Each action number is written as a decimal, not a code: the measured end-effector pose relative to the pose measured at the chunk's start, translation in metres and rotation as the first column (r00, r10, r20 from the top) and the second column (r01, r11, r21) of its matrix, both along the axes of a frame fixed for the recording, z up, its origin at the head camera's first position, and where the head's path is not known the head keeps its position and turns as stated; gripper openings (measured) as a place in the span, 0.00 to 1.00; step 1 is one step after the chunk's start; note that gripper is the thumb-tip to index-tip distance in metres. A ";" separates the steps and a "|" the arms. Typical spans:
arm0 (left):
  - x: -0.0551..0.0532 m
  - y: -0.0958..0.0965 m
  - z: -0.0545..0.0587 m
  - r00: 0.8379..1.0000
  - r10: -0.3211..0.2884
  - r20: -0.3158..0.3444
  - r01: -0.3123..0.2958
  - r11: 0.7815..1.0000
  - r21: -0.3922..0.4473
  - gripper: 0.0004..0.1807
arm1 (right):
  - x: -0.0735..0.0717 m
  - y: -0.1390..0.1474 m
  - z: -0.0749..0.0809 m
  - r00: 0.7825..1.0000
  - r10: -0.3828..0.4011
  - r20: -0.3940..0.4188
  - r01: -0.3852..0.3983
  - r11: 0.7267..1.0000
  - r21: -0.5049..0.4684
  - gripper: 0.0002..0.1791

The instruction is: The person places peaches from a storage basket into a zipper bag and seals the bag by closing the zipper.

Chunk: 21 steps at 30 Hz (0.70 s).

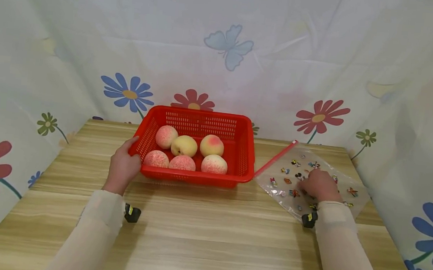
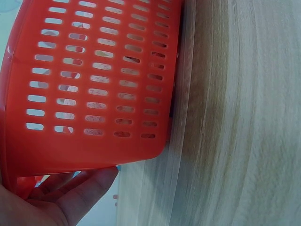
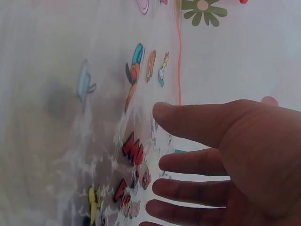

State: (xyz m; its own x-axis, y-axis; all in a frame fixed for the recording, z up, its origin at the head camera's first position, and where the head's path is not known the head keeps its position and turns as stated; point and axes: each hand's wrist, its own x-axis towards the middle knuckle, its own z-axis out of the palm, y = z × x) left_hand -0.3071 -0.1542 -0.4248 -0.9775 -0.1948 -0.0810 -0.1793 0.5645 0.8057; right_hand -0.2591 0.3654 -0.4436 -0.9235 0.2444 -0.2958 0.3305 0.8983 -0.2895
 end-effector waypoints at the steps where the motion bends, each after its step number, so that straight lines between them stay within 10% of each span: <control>1: 0.000 0.000 0.000 1.000 0.000 -0.001 0.000 1.000 -0.001 0.39 | 0.000 -0.001 0.000 1.000 -0.003 -0.003 0.003 1.000 0.003 0.17; 21: 0.001 0.000 0.003 1.000 -0.006 0.014 0.006 1.000 0.008 0.39 | 0.005 -0.007 -0.005 0.999 -0.049 0.015 0.049 0.997 0.053 0.24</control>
